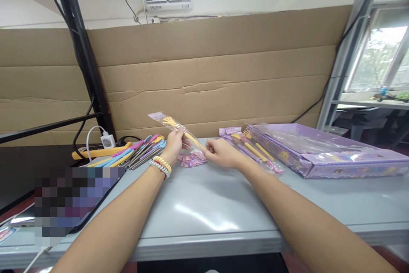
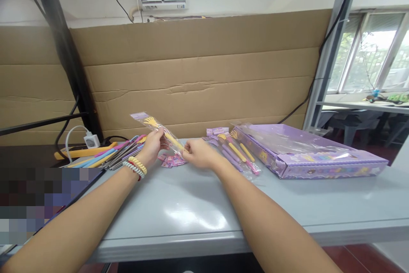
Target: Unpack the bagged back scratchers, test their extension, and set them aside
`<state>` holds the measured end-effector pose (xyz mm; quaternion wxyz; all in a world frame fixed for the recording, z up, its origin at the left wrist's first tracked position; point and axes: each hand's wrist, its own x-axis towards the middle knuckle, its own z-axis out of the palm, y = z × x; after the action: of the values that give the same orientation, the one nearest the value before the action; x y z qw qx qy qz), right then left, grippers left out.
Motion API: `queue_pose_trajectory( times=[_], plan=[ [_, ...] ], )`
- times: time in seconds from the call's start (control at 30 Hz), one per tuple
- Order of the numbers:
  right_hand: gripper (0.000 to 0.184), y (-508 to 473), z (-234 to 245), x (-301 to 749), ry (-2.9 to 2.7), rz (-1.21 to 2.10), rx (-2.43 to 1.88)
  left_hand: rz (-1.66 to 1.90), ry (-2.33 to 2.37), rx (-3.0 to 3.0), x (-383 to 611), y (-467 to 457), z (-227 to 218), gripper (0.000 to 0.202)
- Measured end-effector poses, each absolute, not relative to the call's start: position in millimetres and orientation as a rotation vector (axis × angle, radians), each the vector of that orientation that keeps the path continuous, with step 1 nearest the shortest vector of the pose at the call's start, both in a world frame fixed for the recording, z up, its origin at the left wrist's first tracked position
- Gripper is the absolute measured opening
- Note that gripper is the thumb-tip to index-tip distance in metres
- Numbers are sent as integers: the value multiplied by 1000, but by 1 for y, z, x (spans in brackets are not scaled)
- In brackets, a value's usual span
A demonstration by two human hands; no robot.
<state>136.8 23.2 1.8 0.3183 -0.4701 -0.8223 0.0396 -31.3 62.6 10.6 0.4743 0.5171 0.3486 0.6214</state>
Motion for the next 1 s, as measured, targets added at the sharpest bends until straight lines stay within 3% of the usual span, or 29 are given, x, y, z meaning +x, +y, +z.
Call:
queue_pose_trajectory(
  times=[0.3, 0.53, 1.0],
  plan=[
    [34, 18, 3, 121, -2353, 226, -1139, 1758, 899, 965, -53, 79, 20, 23],
    [21, 19, -2, 125, -2349, 114, -1220, 1700, 802, 915, -41, 67, 21, 17],
    [29, 16, 1, 123, -2426, 158, -1233, 1657, 632, 873, -21, 56, 21, 21]
  ],
)
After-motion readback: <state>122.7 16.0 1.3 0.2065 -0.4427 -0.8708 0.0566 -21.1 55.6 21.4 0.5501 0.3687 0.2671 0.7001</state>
